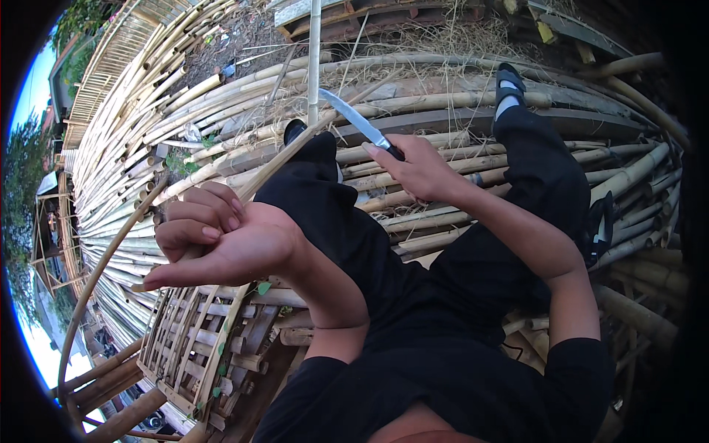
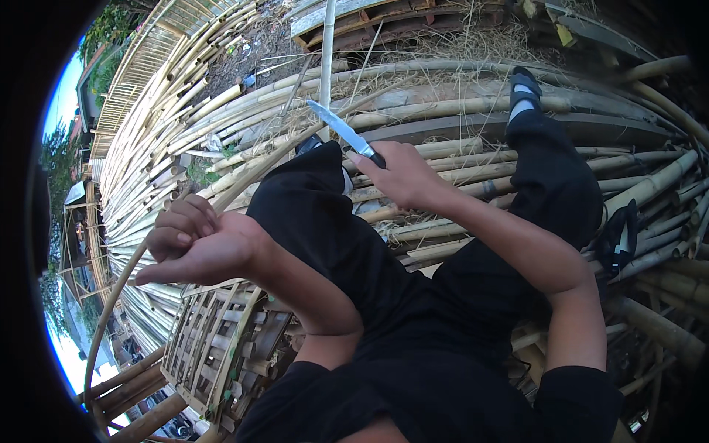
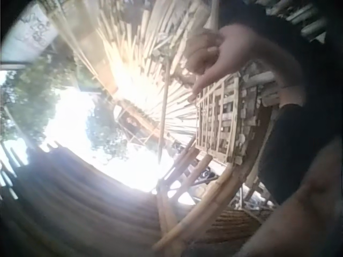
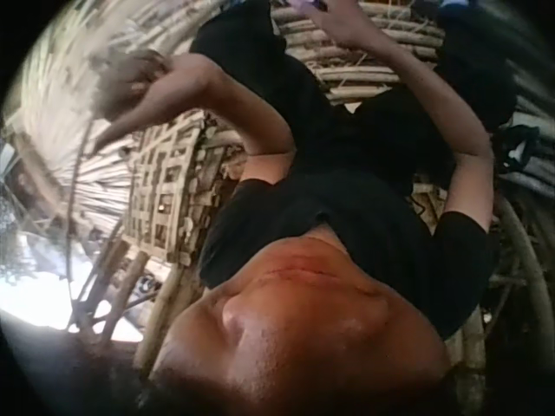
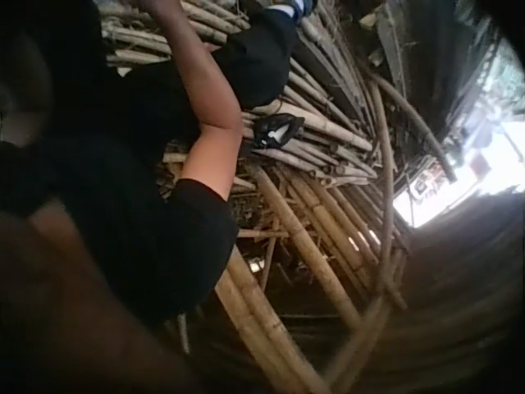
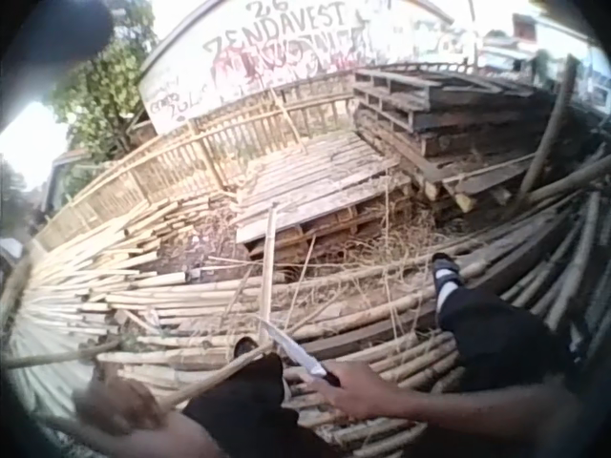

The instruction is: The person peels a thin strip of bamboo using a knife while sitting on a pile of bamboo poles.

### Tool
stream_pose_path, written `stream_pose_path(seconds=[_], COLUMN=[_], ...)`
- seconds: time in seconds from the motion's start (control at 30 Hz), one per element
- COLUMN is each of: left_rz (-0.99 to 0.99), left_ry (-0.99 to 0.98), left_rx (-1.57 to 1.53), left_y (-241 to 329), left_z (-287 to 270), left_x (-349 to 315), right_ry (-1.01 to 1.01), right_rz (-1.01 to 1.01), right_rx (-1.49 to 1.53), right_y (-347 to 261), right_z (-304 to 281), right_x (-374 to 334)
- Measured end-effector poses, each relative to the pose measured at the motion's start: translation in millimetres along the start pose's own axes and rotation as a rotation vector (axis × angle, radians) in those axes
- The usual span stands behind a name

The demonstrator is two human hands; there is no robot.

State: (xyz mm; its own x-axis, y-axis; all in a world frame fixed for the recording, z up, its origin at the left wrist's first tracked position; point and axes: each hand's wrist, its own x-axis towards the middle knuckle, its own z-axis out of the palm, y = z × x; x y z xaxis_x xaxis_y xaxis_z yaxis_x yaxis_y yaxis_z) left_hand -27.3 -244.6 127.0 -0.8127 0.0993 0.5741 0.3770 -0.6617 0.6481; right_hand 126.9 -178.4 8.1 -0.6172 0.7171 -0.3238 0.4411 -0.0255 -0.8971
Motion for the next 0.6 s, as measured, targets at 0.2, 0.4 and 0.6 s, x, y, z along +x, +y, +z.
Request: stream_pose_path(seconds=[0.2, 0.4, 0.6], left_rz=[-0.185, -0.342, -0.303], left_ry=[-0.239, -0.334, -0.198], left_rx=[-0.362, -0.317, -0.499], left_y=[-8.5, 5.9, -3.3], left_z=[-15.6, -10.9, -4.4], left_x=[11.3, 14.3, 9.7], right_ry=[-0.242, 0.003, 0.120], right_rz=[0.027, -0.087, -0.140], right_rx=[0.130, 0.023, -0.013], right_y=[-17.8, -5.1, -3.3], right_z=[-3.1, 6.1, 9.4], right_x=[1.1, 13.7, 19.8])
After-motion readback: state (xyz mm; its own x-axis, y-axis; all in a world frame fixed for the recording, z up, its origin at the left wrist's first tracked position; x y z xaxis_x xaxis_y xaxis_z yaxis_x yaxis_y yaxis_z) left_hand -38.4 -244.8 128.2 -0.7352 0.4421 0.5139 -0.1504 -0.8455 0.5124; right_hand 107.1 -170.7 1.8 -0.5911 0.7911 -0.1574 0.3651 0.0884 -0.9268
